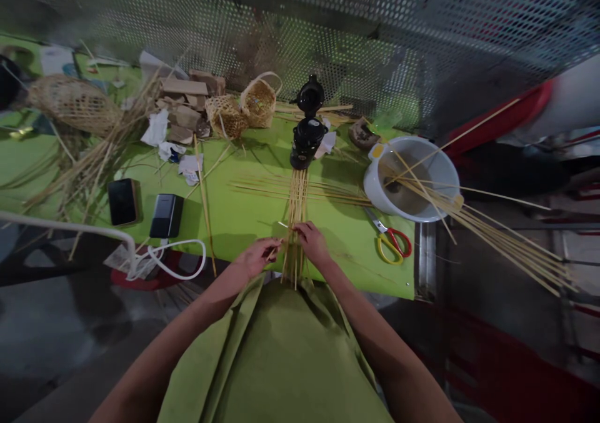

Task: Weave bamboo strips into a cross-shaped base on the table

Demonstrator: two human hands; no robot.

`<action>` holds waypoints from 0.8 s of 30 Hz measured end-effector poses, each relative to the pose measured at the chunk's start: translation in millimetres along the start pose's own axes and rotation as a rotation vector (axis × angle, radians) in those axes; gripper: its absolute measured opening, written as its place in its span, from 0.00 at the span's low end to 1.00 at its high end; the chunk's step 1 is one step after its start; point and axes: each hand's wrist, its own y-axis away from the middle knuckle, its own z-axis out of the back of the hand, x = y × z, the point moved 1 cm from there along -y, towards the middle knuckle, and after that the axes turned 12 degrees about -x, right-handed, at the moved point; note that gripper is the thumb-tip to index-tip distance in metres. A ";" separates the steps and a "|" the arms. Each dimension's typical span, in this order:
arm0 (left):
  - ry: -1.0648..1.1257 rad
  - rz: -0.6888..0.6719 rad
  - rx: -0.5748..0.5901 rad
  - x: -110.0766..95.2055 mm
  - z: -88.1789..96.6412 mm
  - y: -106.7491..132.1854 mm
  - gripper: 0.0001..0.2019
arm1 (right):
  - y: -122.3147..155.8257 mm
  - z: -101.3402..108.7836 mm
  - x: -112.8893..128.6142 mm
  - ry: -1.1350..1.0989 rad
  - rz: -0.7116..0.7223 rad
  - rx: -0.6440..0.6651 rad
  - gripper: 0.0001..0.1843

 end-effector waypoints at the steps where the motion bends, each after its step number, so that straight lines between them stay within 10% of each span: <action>1: 0.031 0.024 0.002 -6.8 1.8 -1.2 0.12 | 0.4 -0.4 -0.3 -0.006 0.000 0.001 0.15; 24: 0.026 -0.070 -0.097 -54.2 13.4 -8.5 0.12 | 3.3 0.3 -7.2 -0.022 0.047 -0.007 0.17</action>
